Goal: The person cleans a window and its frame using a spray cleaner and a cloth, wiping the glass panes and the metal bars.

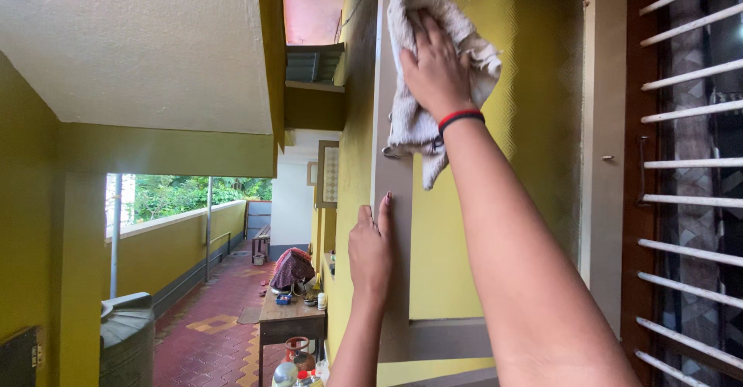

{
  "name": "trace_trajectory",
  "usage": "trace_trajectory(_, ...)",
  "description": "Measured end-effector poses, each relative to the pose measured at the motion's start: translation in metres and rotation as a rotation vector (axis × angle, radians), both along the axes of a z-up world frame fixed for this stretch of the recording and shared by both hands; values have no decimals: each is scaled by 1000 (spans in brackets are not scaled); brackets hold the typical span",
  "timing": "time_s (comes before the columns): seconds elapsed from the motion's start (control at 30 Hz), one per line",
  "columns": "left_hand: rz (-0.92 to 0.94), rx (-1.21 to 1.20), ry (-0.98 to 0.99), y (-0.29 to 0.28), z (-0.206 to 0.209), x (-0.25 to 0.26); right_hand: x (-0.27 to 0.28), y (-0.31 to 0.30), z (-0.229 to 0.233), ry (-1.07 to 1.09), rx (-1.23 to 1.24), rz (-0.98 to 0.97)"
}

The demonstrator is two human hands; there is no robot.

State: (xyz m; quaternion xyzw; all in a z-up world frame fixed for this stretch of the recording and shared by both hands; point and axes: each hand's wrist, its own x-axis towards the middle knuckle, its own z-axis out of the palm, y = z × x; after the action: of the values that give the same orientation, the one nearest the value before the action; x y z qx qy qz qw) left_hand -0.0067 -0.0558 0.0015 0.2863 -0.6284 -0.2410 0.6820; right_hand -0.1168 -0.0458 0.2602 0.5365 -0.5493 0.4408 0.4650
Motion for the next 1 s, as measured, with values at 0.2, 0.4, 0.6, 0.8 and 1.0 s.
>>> trace_trajectory(0.2, -8, -27, 14, 12, 0, 7, 9, -3, 95, -180, 61, -47)
trace_trajectory(0.4, 15, 33, -53, 18, 0, 7, -66, 22, 107, -131, 96, -211)
trace_trajectory(0.6, 0, 35, -51, 18, 0, 7, -195, 69, 72, -286, 14, -220)
trace_trajectory(0.8, 17, 5, -30, 10, -2, 6, -267, 70, 25, 38, -176, -244)
trace_trajectory(1.0, 14, -34, -27, -1, -5, 1, -266, 78, -67, 347, -292, -312)
